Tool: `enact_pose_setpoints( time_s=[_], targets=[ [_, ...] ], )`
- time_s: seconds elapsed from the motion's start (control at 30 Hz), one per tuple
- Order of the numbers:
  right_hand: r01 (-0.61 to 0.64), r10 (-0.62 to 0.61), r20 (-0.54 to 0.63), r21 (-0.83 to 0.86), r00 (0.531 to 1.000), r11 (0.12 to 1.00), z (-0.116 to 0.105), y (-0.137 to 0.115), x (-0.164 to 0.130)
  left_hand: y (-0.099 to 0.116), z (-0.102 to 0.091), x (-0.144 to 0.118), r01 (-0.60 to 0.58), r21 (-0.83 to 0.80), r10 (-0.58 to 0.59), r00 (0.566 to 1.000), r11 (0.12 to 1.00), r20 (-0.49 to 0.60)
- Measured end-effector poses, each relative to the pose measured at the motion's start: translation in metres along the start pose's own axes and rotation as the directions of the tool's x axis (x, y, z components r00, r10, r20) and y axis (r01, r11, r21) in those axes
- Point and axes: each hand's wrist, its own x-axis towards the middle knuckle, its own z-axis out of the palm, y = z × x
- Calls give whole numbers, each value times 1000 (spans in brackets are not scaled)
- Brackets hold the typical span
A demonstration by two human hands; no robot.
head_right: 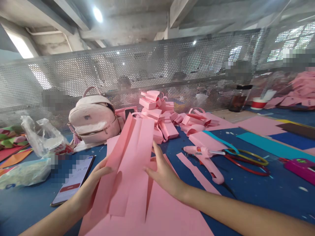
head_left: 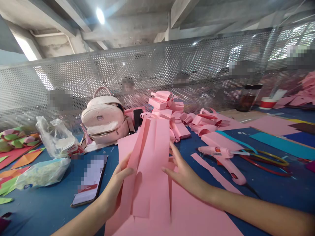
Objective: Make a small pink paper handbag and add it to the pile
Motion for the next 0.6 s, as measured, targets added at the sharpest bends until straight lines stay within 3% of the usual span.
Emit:
enact_pose_setpoints(
  time_s=[0.1, 0.2, 0.3, 0.4, 0.5, 0.6],
  targets=[
    [36, -45, -55, -162, 997, 986, -5, 7, 3, -1, 1, -2, -30, -34, 30, 999, 999, 15],
    [7, -12, -20, -217, 1000, 976, -7, 5, 2, -2, 3, -4, 18, -59, -17, 1000, 998, 15],
    [-80, 85, 61, -69, 995, 994, -3, -3, -2, -4, 5, -7, 48, -69, -43, 997, 996, 68],
    [-178, 157, 152, 133, 976, 975, 2, -12, -7, -6, 8, -9, 30, -80, -12, 976, 996, 216],
    [-219, 190, 168, 174, 967, 960, 4, -18, -9, -8, 11, -10, -11, -85, 42, 925, 996, 377],
    [-221, 198, 141, 168, 970, 961, 4, -19, -10, -9, 10, -11, -32, -73, 61, 898, 997, 435]
  ],
)
